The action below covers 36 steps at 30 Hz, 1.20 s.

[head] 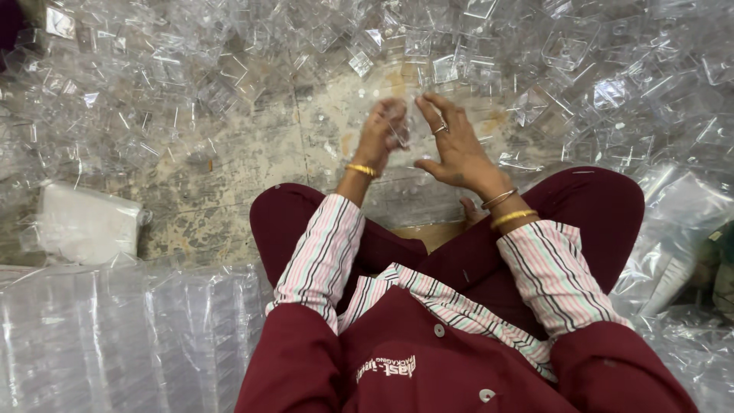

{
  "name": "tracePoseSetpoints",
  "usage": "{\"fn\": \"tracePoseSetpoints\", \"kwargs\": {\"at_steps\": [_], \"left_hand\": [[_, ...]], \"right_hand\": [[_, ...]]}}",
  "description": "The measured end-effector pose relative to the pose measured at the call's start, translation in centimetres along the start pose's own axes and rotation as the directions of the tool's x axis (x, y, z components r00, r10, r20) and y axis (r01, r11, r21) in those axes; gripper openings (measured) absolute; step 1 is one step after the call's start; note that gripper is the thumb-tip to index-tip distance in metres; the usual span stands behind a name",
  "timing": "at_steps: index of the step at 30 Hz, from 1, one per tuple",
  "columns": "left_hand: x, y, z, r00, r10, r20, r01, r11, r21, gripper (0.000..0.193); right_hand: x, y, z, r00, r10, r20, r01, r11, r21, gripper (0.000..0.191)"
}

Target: The person sits cross-legged on the floor and nests clear plastic containers one inside another by hand, pressing them together to form stacks. The person sets completed stacks aside and picks up more containers to continue nesting them.

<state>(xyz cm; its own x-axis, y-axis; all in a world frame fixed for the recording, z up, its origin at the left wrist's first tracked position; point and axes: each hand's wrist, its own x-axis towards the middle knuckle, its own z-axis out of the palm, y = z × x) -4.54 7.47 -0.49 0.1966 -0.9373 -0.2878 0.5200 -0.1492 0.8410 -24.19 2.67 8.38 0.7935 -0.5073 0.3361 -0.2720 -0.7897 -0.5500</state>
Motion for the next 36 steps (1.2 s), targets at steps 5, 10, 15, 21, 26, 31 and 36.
{"fn": "tracePoseSetpoints", "kwargs": {"at_steps": [5,10,15,21,26,31,36], "left_hand": [[-2.5,-0.9,0.7,0.982,-0.103,0.157,0.085,0.99,0.116,0.05],[-3.0,1.3,1.6,0.973,0.23,0.024,-0.231,0.958,0.169,0.047],[-5.1,3.0,2.9,0.823,0.516,0.237,-0.541,0.584,0.605,0.046],[-5.4,3.3,3.9,0.71,0.599,0.37,-0.588,0.216,0.779,0.028],[-4.8,2.7,3.5,0.707,0.566,0.423,-0.59,0.144,0.794,0.015],[-4.3,1.8,2.7,0.688,0.566,0.454,-0.592,0.077,0.802,0.014],[-3.0,1.3,1.4,0.751,0.608,0.257,-0.482,0.239,0.843,0.01]], "right_hand": [[-0.1,0.2,0.8,0.998,0.041,0.038,-0.044,0.997,0.064,0.09],[-0.4,0.9,0.5,0.935,0.353,-0.012,-0.352,0.934,0.062,0.093],[-0.8,1.1,0.9,0.972,0.215,-0.098,-0.222,0.973,-0.061,0.093],[-0.8,1.0,1.0,0.992,0.096,-0.076,-0.106,0.984,-0.146,0.083],[-0.7,0.5,0.6,0.999,0.044,-0.032,-0.05,0.977,-0.206,0.077],[-0.8,0.5,0.6,0.999,0.042,0.0,-0.041,0.982,-0.182,0.077],[-0.6,0.4,1.3,0.998,-0.004,0.062,0.02,0.963,-0.269,0.078]]}}
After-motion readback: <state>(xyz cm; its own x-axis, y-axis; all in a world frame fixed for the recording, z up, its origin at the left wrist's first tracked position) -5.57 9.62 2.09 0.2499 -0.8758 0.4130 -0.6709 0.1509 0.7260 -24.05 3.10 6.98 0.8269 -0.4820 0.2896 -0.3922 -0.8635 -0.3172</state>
